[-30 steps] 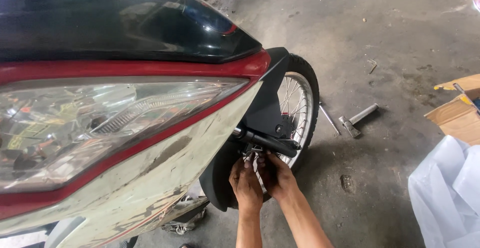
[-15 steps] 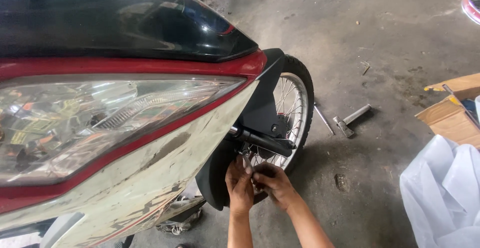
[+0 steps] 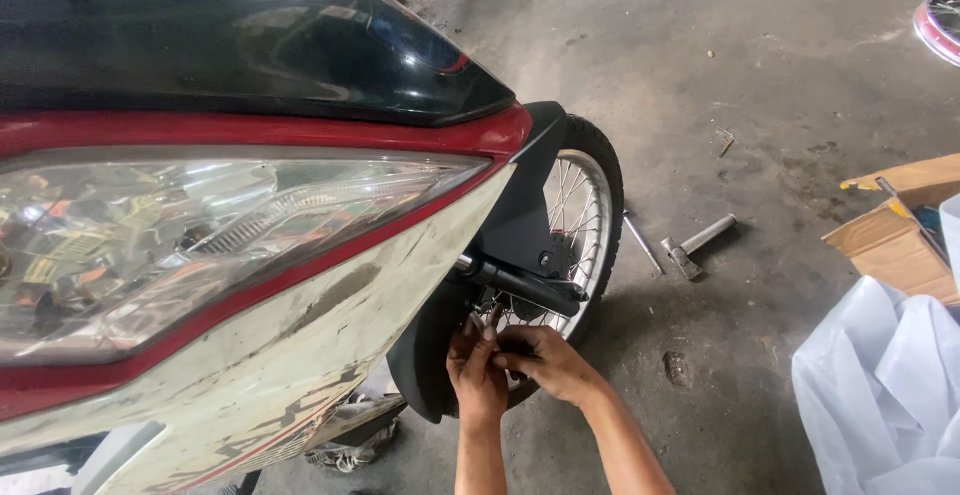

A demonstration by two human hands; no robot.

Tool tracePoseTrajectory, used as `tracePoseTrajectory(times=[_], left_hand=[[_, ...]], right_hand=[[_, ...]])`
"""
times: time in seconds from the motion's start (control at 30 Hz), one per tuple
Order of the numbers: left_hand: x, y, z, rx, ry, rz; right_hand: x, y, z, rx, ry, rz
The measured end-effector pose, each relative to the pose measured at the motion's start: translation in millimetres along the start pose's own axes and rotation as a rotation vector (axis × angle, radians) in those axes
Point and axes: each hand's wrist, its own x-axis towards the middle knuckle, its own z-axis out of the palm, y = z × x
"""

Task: Installing a front fender on a motorcycle using hand tools.

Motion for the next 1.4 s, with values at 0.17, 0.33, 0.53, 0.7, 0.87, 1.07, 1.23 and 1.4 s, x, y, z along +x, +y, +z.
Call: tracePoseTrajectory(times=[0.17, 0.33, 0.53, 0.7, 0.87, 1.07, 1.23, 1.4], left_hand=[[2, 7, 12, 0.168, 0.071, -0.034], [5, -12, -25, 0.169, 0.014, 0.021], [6, 7, 15, 0.148, 0.101, -0.031], [6, 2, 20, -0.016, 0.141, -0.002], [7, -2, 15, -0.040, 0.149, 0.012], [7, 3, 30, -0.055, 0.138, 0.002], [9, -4, 21, -0.114, 0.210, -0.028], [7, -10, 15, -0.074, 0.200, 0.035]], right_hand=[[-4, 13, -2, 0.281, -0.048, 0.157], [-2, 23, 0, 0.332, -0.042, 0.082], [-6, 21, 1, 0.301, -0.011, 0.136], [-5, 26, -1, 0.374, -0.003, 0.084], [-4, 19, -4, 0.345, 0.026, 0.121], [-1, 31, -3, 0.445, 0.018, 0.125], [-1, 25, 2, 0.446, 0.132, 0.163], [-1, 35, 0, 0.394, 0.104, 0.134]])
